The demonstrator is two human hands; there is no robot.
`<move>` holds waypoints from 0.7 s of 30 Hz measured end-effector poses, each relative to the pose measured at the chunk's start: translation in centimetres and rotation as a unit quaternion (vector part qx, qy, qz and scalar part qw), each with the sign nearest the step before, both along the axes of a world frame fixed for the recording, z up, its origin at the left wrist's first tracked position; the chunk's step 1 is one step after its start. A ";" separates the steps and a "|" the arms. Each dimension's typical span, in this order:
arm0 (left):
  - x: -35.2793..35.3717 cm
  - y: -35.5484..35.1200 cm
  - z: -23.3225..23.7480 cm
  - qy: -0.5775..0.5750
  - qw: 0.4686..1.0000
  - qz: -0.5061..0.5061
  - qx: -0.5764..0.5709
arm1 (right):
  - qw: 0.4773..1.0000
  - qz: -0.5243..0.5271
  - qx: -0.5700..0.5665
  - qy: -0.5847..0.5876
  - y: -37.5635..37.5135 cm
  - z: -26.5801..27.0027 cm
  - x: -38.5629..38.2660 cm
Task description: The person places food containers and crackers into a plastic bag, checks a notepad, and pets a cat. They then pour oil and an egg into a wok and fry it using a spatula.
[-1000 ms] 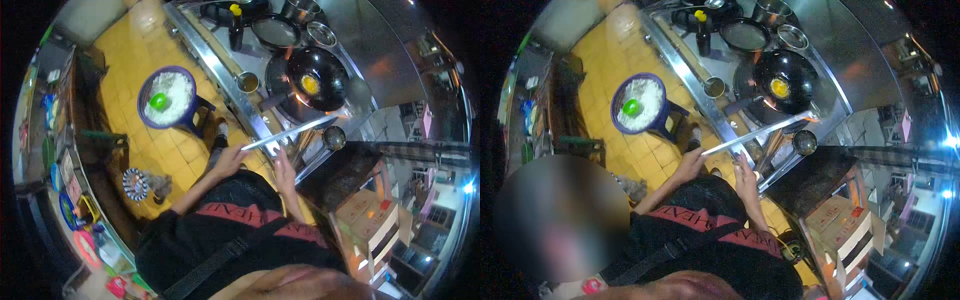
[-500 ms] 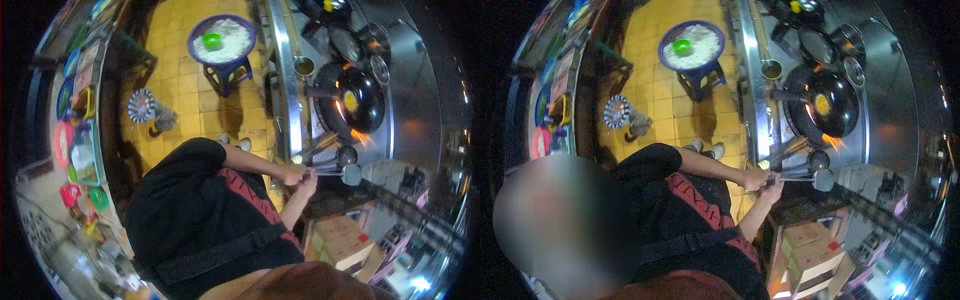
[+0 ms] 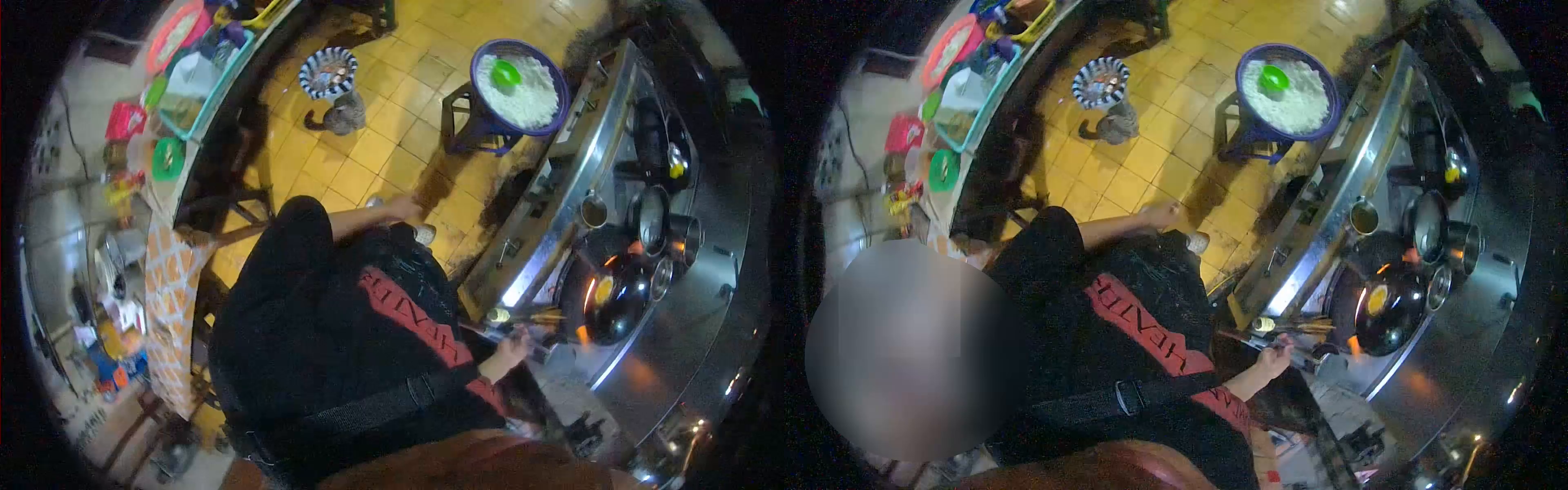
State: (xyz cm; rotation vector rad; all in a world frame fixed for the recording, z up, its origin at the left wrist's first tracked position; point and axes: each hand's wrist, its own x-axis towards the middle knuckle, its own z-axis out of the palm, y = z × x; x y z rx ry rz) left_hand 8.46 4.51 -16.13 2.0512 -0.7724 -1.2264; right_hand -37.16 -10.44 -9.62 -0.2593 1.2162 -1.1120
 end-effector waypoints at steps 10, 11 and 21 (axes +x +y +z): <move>3.8 25.9 -5.8 -0.127 0.940 0.002 0.317 | 0.924 0.276 -0.143 0.222 -0.5 -4.9 -2.3; 2.7 26.6 -6.6 -0.087 0.943 0.090 0.310 | 0.916 0.288 -0.148 0.235 -0.2 -4.8 -2.3; 3.1 22.5 -14.9 -0.167 0.983 0.041 0.069 | 0.485 0.403 -0.128 0.766 2.4 0.7 9.2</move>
